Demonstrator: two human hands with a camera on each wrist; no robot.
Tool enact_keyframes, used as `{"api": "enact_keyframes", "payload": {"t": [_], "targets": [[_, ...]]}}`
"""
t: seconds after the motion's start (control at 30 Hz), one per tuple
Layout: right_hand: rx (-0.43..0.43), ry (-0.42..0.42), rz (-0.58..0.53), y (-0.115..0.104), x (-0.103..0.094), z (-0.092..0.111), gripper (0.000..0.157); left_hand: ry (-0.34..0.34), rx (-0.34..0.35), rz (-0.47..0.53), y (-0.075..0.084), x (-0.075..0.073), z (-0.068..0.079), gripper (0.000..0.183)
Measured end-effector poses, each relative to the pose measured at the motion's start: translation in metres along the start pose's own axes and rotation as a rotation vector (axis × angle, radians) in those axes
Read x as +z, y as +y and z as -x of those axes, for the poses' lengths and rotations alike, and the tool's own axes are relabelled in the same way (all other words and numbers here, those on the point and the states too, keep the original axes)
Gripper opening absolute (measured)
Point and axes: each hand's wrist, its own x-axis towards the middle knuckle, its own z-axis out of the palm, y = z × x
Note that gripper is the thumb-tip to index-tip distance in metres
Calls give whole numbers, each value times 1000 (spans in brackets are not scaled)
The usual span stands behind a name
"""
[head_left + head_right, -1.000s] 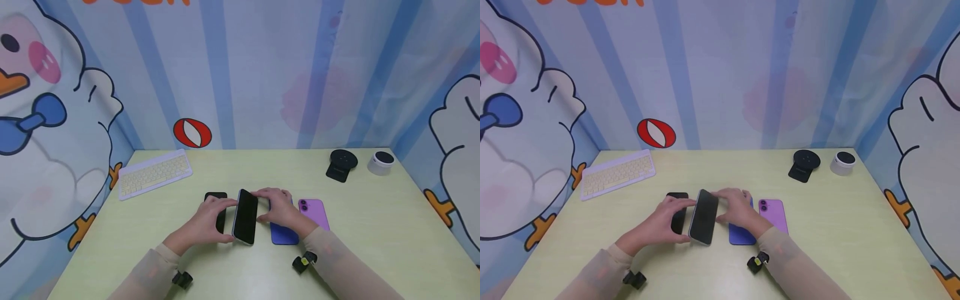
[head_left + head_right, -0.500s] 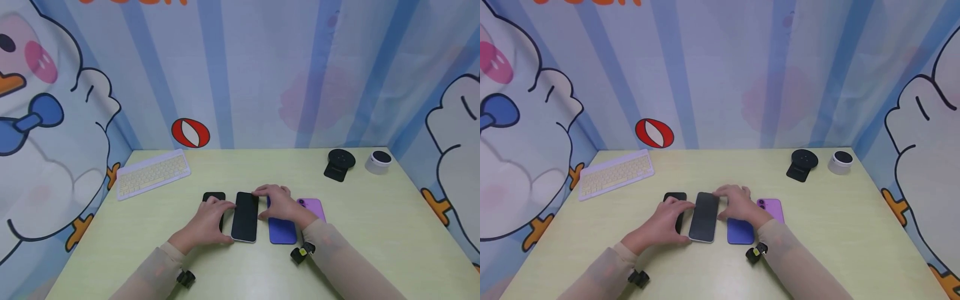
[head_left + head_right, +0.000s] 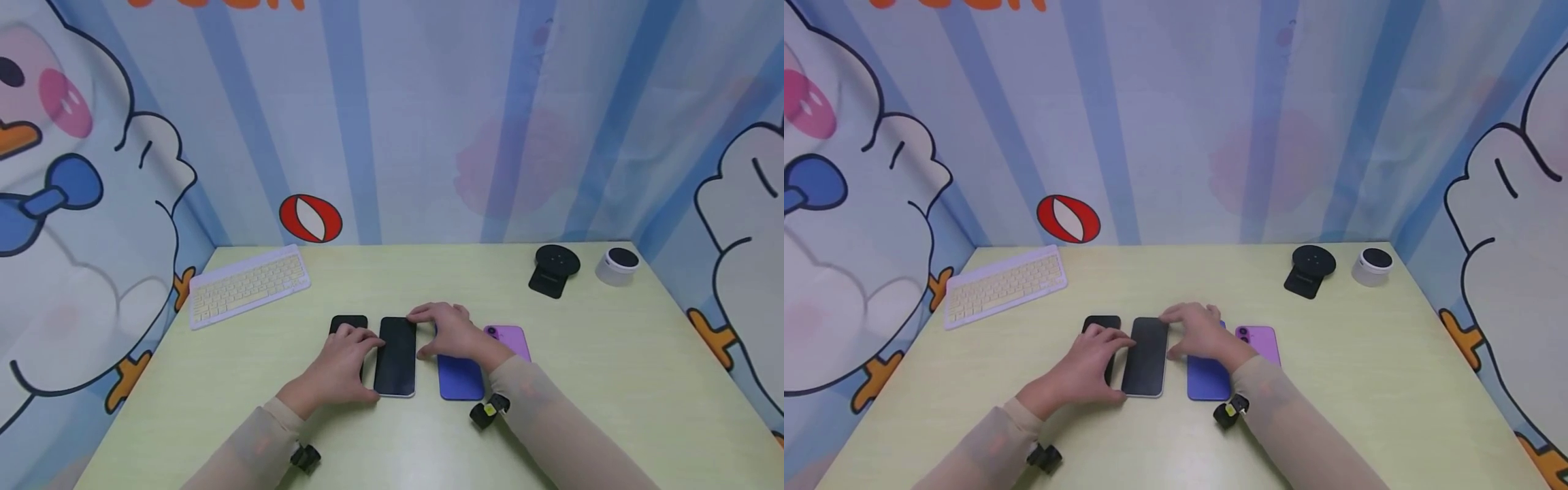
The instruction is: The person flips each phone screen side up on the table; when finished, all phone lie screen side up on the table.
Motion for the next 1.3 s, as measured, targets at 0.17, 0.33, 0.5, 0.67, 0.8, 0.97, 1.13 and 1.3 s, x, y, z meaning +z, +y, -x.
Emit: {"api": "enact_keyframes", "payload": {"t": [0.17, 0.33, 0.5, 0.67, 0.8, 0.97, 1.13, 1.3], "targets": [[-8, -2, 21, -1, -1, 7, 72, -18, -4, -10, 3, 0, 0, 88], [-38, 5, 57, -1, -9, 22, 73, -11, -6, -48, 5, -2, 2, 97], [-35, 22, 75, 5, -19, 37, 69, -7, -27, -46, 11, -4, 1, 101], [-29, 28, 87, 15, -24, 51, 65, -13, -27, -54, 20, -3, -4, 103], [-17, 41, 96, 22, -28, 61, 63, -11, 14, -68, 27, 0, -9, 101], [-11, 69, 118, 34, -32, 72, 61, -6, 61, -110, 37, 5, -14, 97], [11, 102, 65, 48, -34, 80, 56, -12, 105, -160, 50, 9, -22, 92], [6, 131, 57, 58, -37, 84, 53, -7, 141, -160, 61, 14, -33, 85]]}}
